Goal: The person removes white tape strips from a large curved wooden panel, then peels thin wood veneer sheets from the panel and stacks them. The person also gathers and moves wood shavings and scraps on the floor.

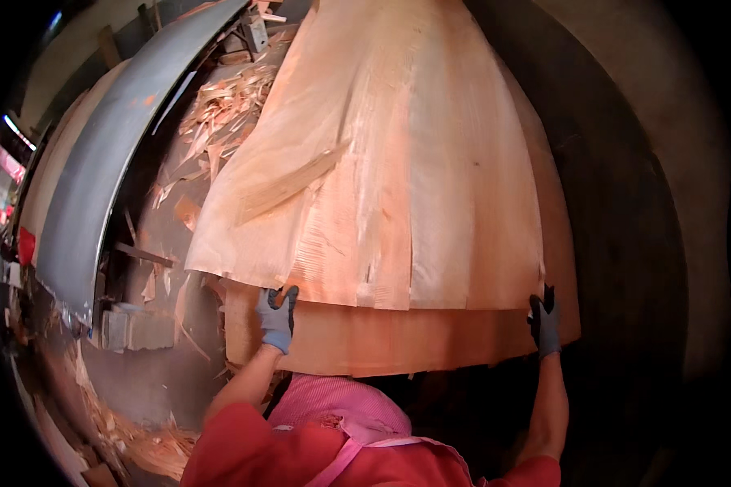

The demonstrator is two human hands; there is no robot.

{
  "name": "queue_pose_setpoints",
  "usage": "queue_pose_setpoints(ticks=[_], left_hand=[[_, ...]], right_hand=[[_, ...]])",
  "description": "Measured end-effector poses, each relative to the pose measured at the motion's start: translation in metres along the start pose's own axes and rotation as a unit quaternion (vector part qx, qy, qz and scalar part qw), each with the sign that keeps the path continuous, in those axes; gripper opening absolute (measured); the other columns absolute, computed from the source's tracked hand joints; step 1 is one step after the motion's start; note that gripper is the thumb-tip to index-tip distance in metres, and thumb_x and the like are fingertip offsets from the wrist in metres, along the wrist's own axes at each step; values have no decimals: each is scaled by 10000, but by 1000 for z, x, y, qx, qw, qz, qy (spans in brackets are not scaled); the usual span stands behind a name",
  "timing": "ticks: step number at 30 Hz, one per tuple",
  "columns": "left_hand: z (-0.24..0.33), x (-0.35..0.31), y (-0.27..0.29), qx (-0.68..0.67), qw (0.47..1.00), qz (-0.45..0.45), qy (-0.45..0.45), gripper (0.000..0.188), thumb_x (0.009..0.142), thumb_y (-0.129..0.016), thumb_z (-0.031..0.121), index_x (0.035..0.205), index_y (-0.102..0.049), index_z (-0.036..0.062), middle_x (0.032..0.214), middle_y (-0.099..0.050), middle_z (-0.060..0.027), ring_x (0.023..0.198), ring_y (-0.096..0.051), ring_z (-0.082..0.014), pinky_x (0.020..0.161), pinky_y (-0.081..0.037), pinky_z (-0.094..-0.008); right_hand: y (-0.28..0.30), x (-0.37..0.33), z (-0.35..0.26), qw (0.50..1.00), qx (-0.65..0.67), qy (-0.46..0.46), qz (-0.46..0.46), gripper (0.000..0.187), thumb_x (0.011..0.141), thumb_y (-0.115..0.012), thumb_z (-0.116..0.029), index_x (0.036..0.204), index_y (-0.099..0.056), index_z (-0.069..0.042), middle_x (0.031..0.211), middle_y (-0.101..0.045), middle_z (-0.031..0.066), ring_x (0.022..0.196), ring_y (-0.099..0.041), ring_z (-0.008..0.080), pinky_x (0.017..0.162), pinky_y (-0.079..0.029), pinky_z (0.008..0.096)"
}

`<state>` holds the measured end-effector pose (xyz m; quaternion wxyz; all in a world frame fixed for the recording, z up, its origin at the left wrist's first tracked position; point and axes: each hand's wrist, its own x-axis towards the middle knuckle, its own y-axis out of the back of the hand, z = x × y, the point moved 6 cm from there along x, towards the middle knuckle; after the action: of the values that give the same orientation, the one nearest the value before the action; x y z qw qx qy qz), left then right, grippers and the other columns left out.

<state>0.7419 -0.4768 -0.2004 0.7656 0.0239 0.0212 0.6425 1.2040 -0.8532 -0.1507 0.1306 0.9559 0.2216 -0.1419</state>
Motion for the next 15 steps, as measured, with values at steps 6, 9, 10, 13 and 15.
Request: queue_pose_setpoints(ticks=[6,9,10,13,15], left_hand=[[-90,1,-16,-410,858,-63,302,666,888,-449,610,1360,-442,140,1366,-496,-83,1182,-527,-272,939,-446,-472],[-117,42,6,-498,827,16,260,596,883,-531,524,1321,-478,123,1309,-536,-83,1139,-552,-274,908,-474,-482],[-136,60,45,-463,856,44,226,579,876,-559,497,1303,-491,111,1257,-570,-83,1094,-575,-275,867,-498,-481],[-160,75,61,-343,903,132,222,455,843,-675,330,1204,-558,78,1076,-653,-73,911,-649,-269,705,-557,-427],[-168,64,60,-322,896,184,244,342,836,-698,217,1135,-598,84,1002,-662,-55,826,-656,-241,655,-558,-374]], right_hand=[[65,39,19,992,-110,25,62,476,907,-612,-141,1350,-470,-41,892,-566,32,596,-451,93,494,-411,248],[86,38,3,978,-183,34,90,471,906,-609,-135,1354,-476,-72,831,-546,24,570,-441,85,468,-398,245],[71,42,1,976,-198,43,80,476,906,-609,-135,1359,-473,-84,796,-533,19,555,-433,80,455,-391,246],[76,41,2,967,-230,58,89,421,930,-559,-112,1345,-499,-84,975,-600,45,608,-458,99,503,-416,250],[81,39,9,972,-209,51,99,432,933,-541,-86,1361,-481,-99,980,-603,44,609,-459,103,504,-413,255]])
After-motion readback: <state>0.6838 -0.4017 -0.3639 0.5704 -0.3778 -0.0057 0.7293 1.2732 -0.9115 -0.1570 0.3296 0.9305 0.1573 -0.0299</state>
